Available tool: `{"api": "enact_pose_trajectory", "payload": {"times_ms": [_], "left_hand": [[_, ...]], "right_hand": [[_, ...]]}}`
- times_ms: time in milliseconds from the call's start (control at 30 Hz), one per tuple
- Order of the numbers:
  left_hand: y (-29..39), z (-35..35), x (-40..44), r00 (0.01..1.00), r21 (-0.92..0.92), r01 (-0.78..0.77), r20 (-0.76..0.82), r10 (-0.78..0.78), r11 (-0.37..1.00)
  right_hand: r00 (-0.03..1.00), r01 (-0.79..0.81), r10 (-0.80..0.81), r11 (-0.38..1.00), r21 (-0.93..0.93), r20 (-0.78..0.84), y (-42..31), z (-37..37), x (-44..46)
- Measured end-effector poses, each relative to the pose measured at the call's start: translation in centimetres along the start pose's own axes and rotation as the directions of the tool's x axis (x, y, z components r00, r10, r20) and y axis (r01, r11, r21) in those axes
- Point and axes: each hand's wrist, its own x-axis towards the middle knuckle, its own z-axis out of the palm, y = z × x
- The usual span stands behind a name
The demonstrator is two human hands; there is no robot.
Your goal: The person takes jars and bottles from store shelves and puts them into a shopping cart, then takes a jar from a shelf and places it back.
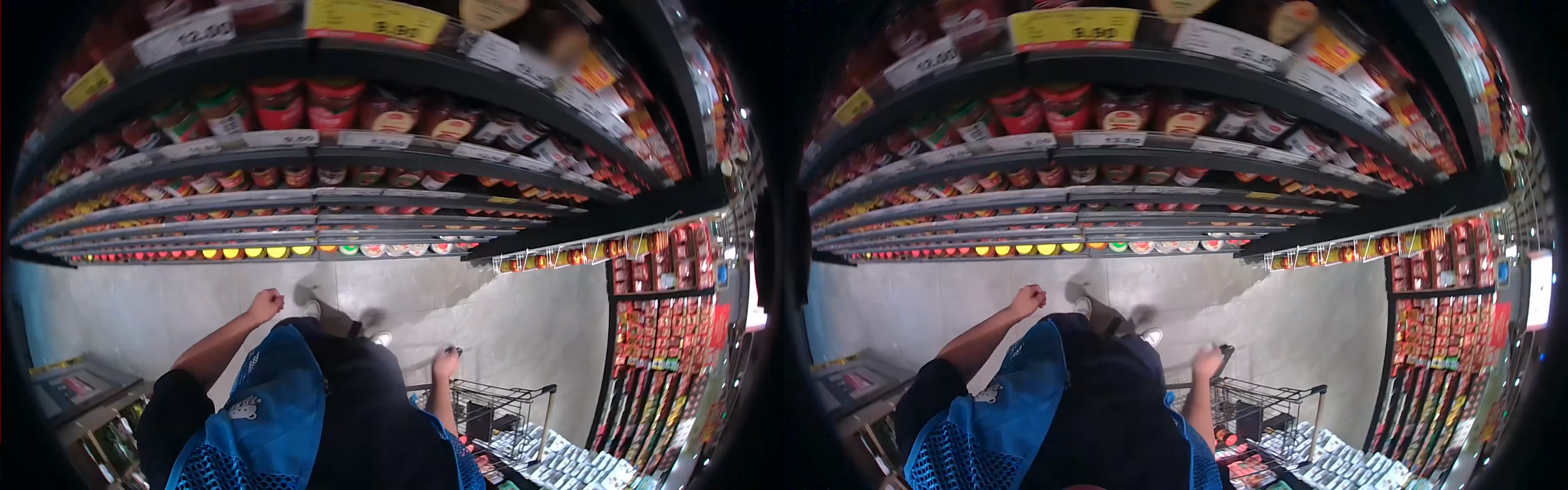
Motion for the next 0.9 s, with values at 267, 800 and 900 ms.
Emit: {"api": "enact_pose_trajectory", "payload": {"times_ms": [267,800,900], "left_hand": [[4.6,4.7,-1.4,0.978,-0.329,-0.207,-0.078,0.192,0.921],[9.6,4.0,-6.6,0.977,-0.215,-0.21,-0.073,0.199,0.954],[9.8,3.8,-6.6,0.979,-0.2,-0.201,-0.066,0.191,0.959]], "right_hand": [[0.607,0.783,-0.743,0.5,0.371,-0.282,-38.4,-6.1,0.6],[0.55,0.834,-0.835,0.55,-0.04,-0.015,-52.1,-14.2,2.7],[0.477,0.879,-0.877,0.476,-0.029,0.058,-52.4,-13.9,5.2]]}}
